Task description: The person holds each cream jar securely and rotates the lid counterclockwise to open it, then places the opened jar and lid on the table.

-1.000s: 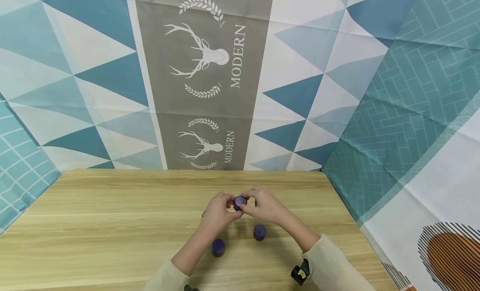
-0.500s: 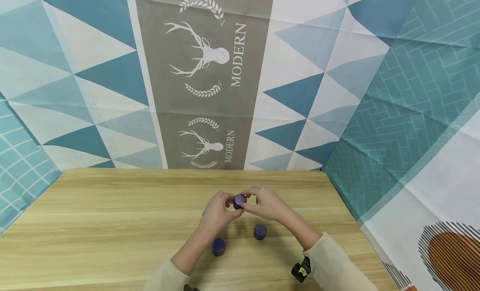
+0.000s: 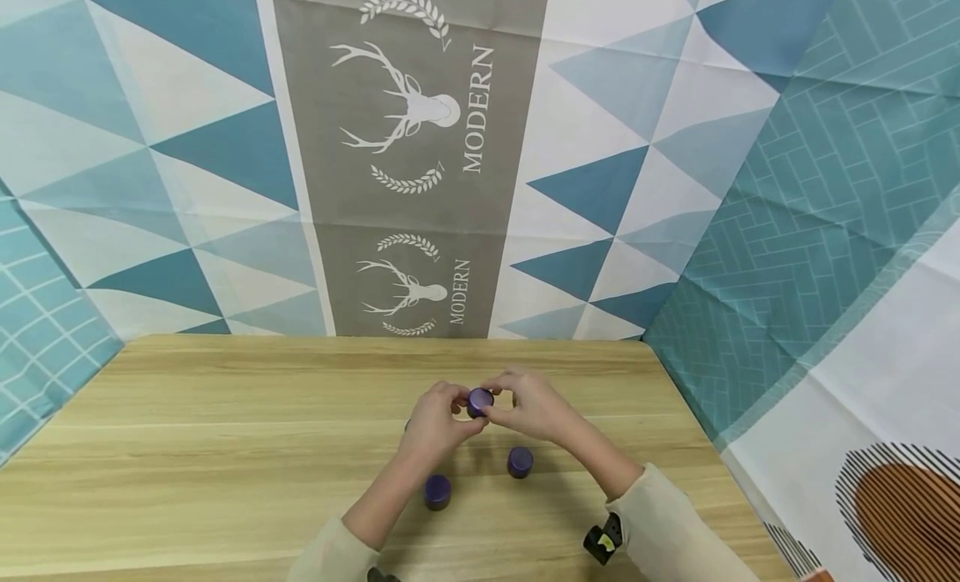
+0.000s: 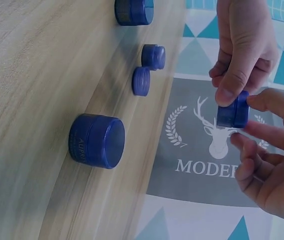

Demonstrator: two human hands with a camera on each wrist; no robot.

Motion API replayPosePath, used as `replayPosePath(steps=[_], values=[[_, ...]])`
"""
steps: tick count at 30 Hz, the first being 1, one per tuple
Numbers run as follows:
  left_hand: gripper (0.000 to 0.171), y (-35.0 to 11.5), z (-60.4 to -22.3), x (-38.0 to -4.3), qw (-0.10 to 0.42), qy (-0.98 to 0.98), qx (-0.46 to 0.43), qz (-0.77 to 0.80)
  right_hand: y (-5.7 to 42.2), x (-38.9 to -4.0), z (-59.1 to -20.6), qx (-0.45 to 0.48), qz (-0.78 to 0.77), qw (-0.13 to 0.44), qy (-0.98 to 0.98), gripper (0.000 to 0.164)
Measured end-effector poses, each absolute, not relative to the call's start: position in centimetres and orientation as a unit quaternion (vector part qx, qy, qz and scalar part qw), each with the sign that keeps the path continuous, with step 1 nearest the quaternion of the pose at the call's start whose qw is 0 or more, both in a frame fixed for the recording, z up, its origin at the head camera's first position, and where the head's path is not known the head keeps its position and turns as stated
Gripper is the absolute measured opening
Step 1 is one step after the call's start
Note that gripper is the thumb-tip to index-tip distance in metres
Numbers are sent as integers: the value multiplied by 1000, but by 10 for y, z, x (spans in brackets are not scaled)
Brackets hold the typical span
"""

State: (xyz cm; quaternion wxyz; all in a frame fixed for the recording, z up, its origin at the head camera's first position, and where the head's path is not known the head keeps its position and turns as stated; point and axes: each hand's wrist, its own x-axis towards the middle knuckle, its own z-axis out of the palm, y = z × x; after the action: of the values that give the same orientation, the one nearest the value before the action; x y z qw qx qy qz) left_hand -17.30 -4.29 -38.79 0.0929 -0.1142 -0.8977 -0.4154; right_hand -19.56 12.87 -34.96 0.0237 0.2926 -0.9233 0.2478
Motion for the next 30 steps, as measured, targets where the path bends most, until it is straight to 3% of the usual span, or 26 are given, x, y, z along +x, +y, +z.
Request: replayPosePath(steps=[6, 14, 21, 27, 30], values=[[33, -43, -386, -172, 91, -897, -110, -417, 130, -195, -348, 254, 291, 7, -923, 42], [32, -42, -386, -172, 98, -895, -113, -420, 130, -195, -349, 288, 265, 32, -920, 28], [33, -42, -387, -172, 106, -894, -108, -422, 129, -194, -352, 268, 293, 21, -918, 47], [30, -41, -386, -173, 108, -893, -109, -423, 129, -194, -352, 276, 283, 49, -917, 31], [30, -41, -386, -174, 113, -893, -111, -422, 130, -193, -350, 302, 270, 41, -913, 34]])
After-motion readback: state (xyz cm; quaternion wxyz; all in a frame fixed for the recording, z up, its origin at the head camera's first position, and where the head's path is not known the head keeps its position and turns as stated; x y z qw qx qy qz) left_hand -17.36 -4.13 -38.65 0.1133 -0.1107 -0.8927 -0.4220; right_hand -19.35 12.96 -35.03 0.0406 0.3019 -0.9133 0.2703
